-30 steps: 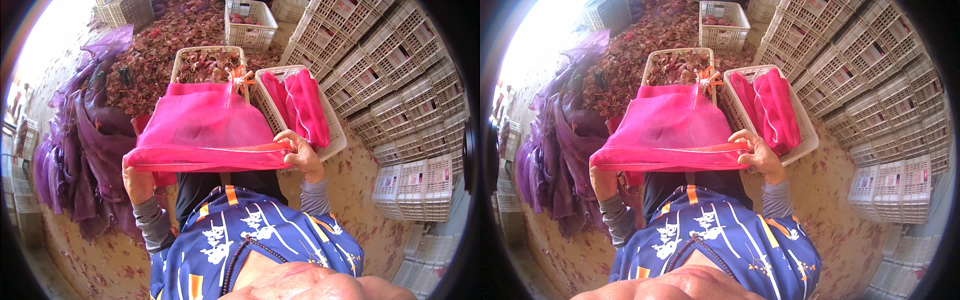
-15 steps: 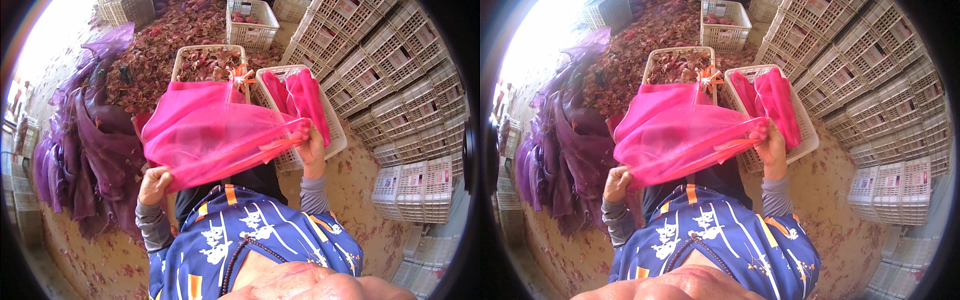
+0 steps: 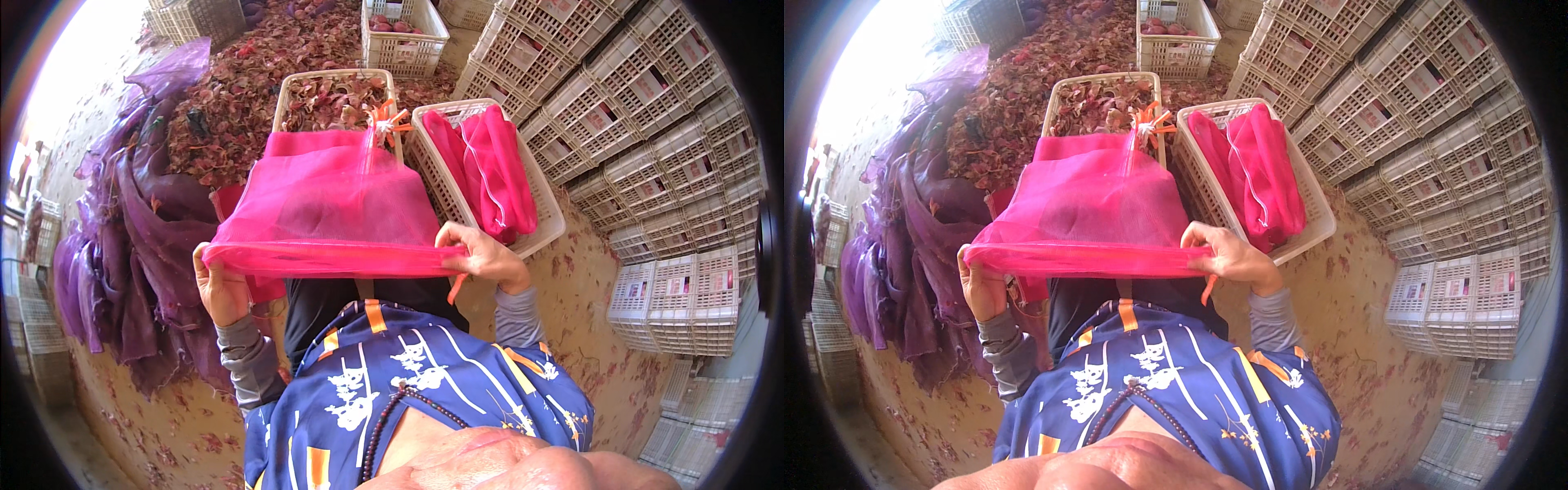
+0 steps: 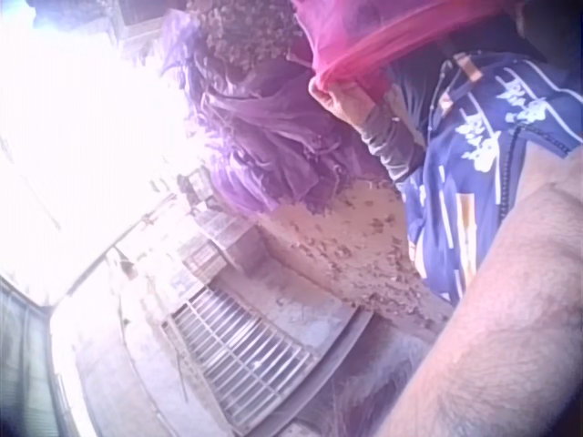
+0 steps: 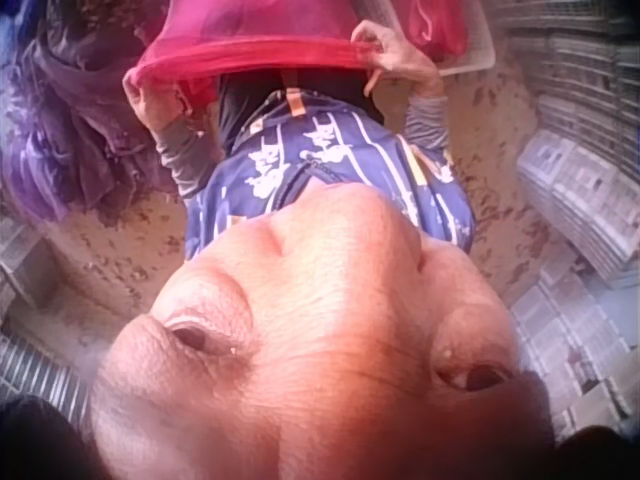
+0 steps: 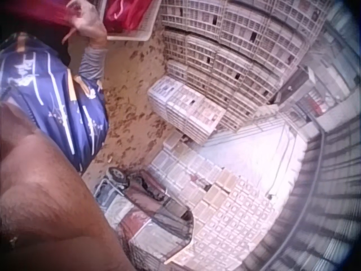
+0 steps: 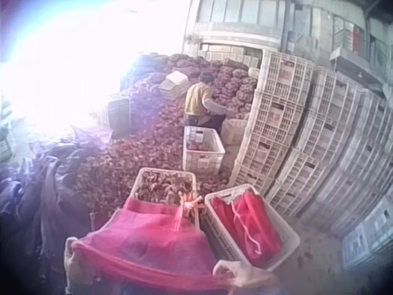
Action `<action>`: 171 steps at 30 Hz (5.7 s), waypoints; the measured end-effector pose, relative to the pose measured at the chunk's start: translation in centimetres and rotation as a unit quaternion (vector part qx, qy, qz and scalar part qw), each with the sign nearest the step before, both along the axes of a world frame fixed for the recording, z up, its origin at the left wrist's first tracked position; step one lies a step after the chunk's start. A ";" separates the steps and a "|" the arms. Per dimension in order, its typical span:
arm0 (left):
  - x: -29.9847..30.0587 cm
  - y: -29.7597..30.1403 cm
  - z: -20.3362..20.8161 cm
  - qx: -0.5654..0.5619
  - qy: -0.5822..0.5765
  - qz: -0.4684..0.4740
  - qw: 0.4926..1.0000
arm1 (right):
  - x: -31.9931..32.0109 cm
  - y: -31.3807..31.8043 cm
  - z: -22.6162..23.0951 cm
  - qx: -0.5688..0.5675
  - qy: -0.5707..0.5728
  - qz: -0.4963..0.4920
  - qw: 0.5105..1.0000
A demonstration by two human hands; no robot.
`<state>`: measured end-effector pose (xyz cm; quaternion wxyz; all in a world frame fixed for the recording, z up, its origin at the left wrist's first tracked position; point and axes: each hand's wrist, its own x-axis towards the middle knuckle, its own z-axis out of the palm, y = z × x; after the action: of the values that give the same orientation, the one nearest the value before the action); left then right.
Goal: The person unfolds and handles pink mesh bags one at a time, checking their condition while sitting in a large processing area filled with crates and produce waste.
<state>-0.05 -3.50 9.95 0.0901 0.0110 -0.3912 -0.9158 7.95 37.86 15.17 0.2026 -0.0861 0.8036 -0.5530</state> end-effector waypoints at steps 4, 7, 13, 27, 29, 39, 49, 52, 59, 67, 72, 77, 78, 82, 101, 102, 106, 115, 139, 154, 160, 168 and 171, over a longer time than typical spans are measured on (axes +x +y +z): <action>0.1 0.2 -0.3 0.018 -0.046 -0.016 0.999 | -1.2 0.0 -2.3 -0.042 0.123 -0.213 0.968; 1.1 0.2 0.9 -0.168 -0.084 -0.123 0.974 | -2.3 1.8 -4.0 -0.063 0.271 -0.297 0.913; 3.6 -1.5 -2.7 -0.269 -0.004 -0.199 0.942 | -2.0 2.1 -3.5 -0.490 0.026 -0.395 0.776; -0.4 -0.4 -1.5 0.017 -0.008 0.030 0.999 | -0.5 -0.3 -0.5 -0.161 0.141 -0.226 0.950; 0.3 -1.3 -1.3 -0.089 -0.021 -0.109 0.990 | -1.7 1.1 -2.4 -0.139 0.190 -0.283 0.930; 1.4 -4.5 -4.8 0.179 0.071 -0.238 0.952 | -1.0 3.1 -2.7 -0.439 -0.057 -0.184 0.878; -0.8 1.3 -1.0 -0.009 -0.040 0.001 0.999 | -1.2 0.7 -3.2 0.005 0.198 -0.239 0.951; -0.6 1.0 -0.7 -0.071 -0.068 -0.083 0.992 | -2.1 1.6 -5.1 0.030 0.270 -0.341 0.900; 0.8 -1.2 -0.9 -0.199 -0.017 -0.403 0.893 | -1.7 4.8 -4.7 -0.662 -0.124 -0.283 0.683; -1.6 -2.3 -3.9 0.104 0.063 -0.132 0.984 | -0.5 0.0 -3.3 -0.281 -0.020 -0.110 0.953; -1.3 -1.1 -3.3 0.028 0.040 -0.114 0.992 | -0.9 0.9 -4.6 -0.169 0.047 -0.199 0.964; 0.1 0.1 -2.5 -0.028 -0.097 -0.141 0.985 | -2.5 1.7 -5.8 0.135 0.353 -0.316 0.870; 0.5 -0.4 -2.1 -0.130 -0.083 -0.244 0.957 | -2.9 2.6 -6.3 0.088 0.386 -0.362 0.844; 1.1 0.4 0.9 -0.389 0.026 -0.549 0.739 | -2.8 3.4 -4.5 -0.542 0.013 -0.389 0.745; -0.4 -0.8 -4.9 -0.027 -0.029 0.011 0.999 | -1.2 0.1 -2.3 0.092 0.238 -0.202 0.946; -0.3 -0.5 -4.5 0.006 -0.050 0.002 0.999 | -1.6 -0.1 -2.6 0.110 0.285 -0.203 0.930; 0.4 -0.6 -2.9 -0.082 -0.021 -0.166 0.983 | -2.4 0.9 -4.3 0.130 0.363 -0.341 0.858; 1.7 -3.0 -3.4 0.181 0.037 -0.251 0.950 | -1.4 2.5 -2.8 -0.454 -0.083 -0.158 0.873; 2.7 -3.1 -5.4 0.154 0.002 -0.241 0.958 | -2.5 2.2 -4.4 -0.525 -0.023 -0.148 0.838; 1.4 -0.1 -2.2 -0.267 -0.049 -0.137 0.953 | -3.9 0.9 -6.1 -0.079 0.277 -0.334 0.897; 2.4 -3.3 -7.2 -0.206 -0.056 -0.333 0.918 | -2.8 3.7 -5.5 -0.550 -0.037 -0.228 0.802; 1.0 -1.4 -3.6 -0.301 0.021 -0.075 0.950 | -1.8 1.0 -2.6 -0.362 0.050 -0.212 0.906; 1.2 -0.6 -3.5 -0.282 -0.012 0.044 0.958 | -2.0 -0.2 -2.6 -0.120 0.141 -0.253 0.950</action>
<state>1.10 -4.13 6.44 0.1250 0.0136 -0.6335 -0.7635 5.96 37.70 12.58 -0.0710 0.0198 0.7471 -0.6606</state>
